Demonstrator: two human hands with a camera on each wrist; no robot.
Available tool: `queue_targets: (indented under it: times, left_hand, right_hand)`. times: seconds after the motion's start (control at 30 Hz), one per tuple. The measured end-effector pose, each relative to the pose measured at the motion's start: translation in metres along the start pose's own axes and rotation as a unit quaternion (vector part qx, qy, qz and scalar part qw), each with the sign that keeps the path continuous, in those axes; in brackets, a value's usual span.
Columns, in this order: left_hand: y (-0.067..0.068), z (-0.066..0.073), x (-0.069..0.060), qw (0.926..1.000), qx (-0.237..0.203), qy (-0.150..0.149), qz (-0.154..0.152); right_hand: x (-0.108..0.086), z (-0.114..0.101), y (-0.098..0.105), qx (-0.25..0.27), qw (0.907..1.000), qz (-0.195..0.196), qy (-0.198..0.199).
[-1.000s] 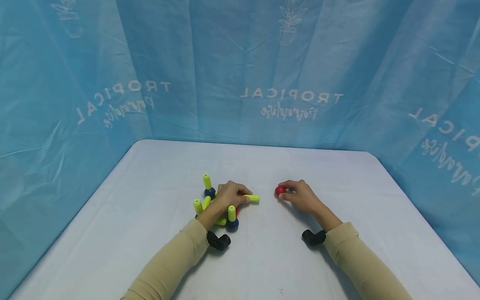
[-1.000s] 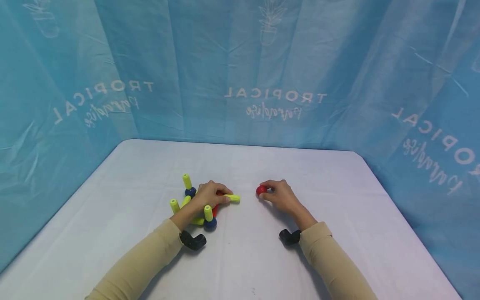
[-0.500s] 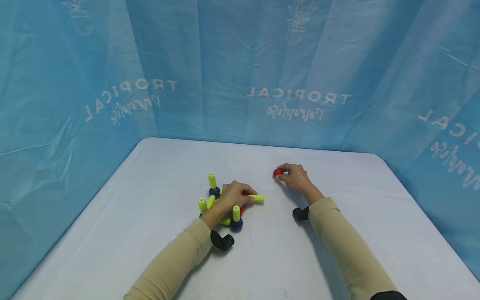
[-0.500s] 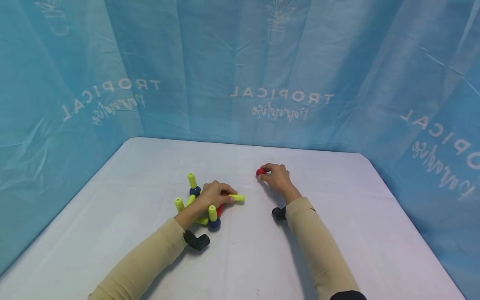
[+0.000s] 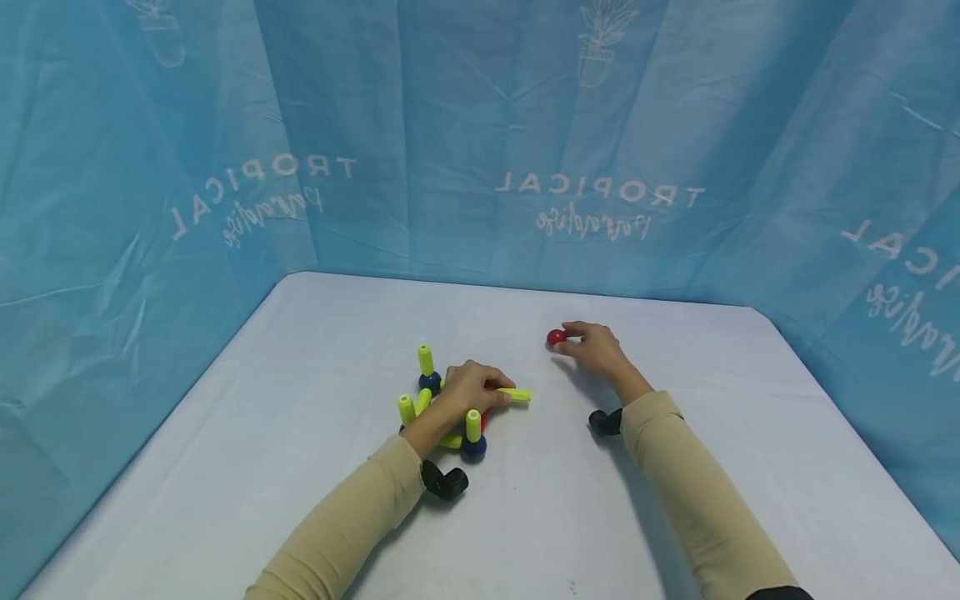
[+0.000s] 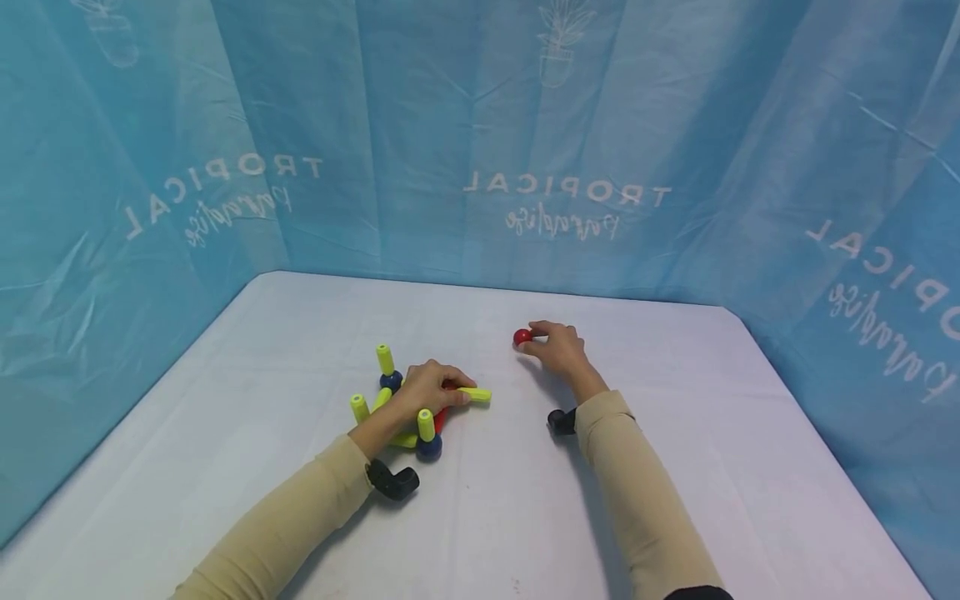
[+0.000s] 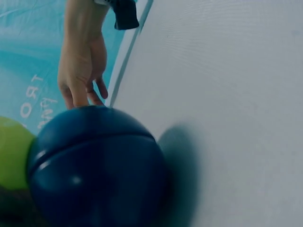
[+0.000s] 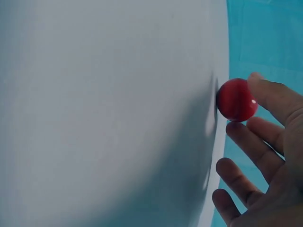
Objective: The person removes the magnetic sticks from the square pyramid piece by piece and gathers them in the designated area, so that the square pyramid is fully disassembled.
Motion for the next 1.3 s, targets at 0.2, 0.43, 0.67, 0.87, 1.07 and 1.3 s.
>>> queue_targets:
  times: [0.2,0.43,0.67,0.87,1.07,1.3]
  left_hand:
    - [0.001,0.001,0.000,1.0000,0.005,0.004,0.000]
    - [0.002,0.000,-0.002,0.9999,0.009,-0.006,-0.007]
    - [0.004,-0.001,-0.003,1.0000,0.007,0.000,-0.007]
    - [0.009,0.001,-0.009,0.9988,0.047,0.012,0.007]
    - [0.020,0.004,-0.017,0.9965,0.072,0.042,-0.001]
    - [0.027,0.000,-0.022,0.9959,0.063,0.062,-0.022]
  right_hand:
    - [-0.019,0.007,0.008,0.013,0.9997,0.018,0.011]
    - [-0.051,0.010,-0.001,0.010,0.9991,0.021,0.036]
    - [-0.077,-0.007,-0.024,0.011,0.9934,-0.005,0.114]
    - [-0.085,-0.016,-0.034,0.024,0.9914,-0.014,0.128]
    - [-0.086,-0.021,-0.040,0.034,0.9908,-0.025,0.129]
    - [-0.086,-0.031,-0.049,0.041,0.9895,-0.025,0.136]
Point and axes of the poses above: each hand's wrist, its own x-axis towards the middle knuckle, its own y-axis out of the back of the hand, z = x × y, the point moved 1 cm from there along x, towards the middle knuckle, and after that the axes turned 4 degrees about z, right-handed, at the moved point
